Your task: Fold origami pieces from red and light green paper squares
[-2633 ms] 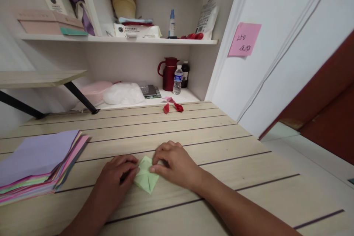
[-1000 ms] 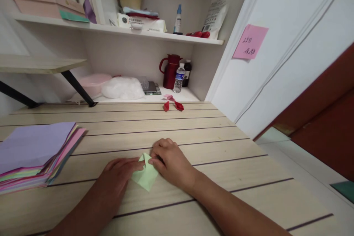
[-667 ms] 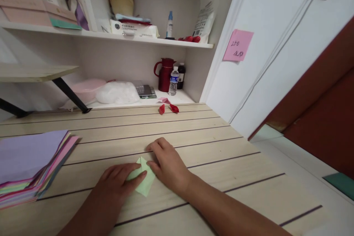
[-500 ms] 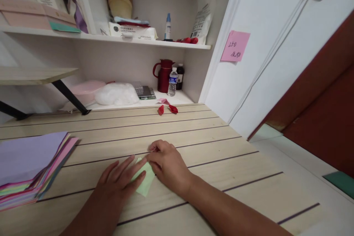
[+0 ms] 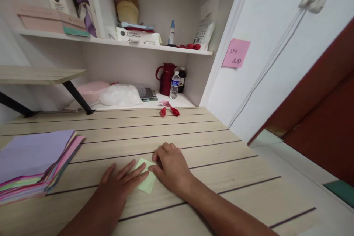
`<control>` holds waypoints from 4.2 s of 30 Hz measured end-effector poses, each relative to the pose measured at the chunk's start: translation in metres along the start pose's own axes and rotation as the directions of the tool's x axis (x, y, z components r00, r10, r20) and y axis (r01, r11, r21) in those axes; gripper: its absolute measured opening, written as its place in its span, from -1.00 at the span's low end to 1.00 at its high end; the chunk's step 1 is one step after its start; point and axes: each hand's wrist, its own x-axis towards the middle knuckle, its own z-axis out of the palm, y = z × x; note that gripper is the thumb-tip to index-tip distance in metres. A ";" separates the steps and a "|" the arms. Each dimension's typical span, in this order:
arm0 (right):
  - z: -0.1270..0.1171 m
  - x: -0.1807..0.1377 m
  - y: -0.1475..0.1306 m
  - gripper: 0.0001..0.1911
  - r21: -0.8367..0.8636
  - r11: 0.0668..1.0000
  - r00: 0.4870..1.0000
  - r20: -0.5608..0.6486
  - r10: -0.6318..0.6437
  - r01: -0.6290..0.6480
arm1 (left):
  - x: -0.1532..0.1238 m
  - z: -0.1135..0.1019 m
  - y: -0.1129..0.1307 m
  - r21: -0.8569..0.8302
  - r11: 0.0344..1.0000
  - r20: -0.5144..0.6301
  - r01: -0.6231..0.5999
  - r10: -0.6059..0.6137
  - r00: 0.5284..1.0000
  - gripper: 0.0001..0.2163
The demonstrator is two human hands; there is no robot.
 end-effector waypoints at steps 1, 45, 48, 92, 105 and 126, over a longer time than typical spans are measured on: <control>0.002 0.000 -0.001 -0.86 0.005 1.000 1.000 0.007 -0.004 0.004 | 0.000 -0.002 -0.003 -0.024 1.000 0.012 -0.007 0.007 1.000 -0.36; 0.008 0.012 -0.033 -0.51 0.921 0.388 0.999 0.040 0.007 -0.040 | 0.019 -0.024 -0.003 -0.885 0.455 -0.362 -0.097 -0.543 0.758 -0.84; 0.024 0.013 -0.040 -0.22 0.982 0.129 0.991 0.133 0.029 -0.135 | 0.020 -0.022 -0.004 -0.962 0.230 -0.263 -0.145 -0.653 0.711 -0.75; 0.016 0.018 -0.029 -0.83 0.750 0.662 0.968 -0.161 0.191 -0.006 | 0.035 0.005 -0.007 -0.913 0.394 -0.337 -0.101 -0.594 0.730 -0.77; 0.014 -0.004 -0.014 -0.71 -0.261 0.845 0.824 -0.221 -0.522 0.466 | 0.004 -0.023 -0.034 -0.378 0.926 -0.731 -0.001 -0.297 0.615 -0.70; -0.013 -0.002 0.012 -0.77 0.205 0.955 0.960 0.133 -0.244 0.214 | 0.008 -0.014 -0.021 -0.175 0.978 -0.253 -0.117 0.071 0.965 -0.84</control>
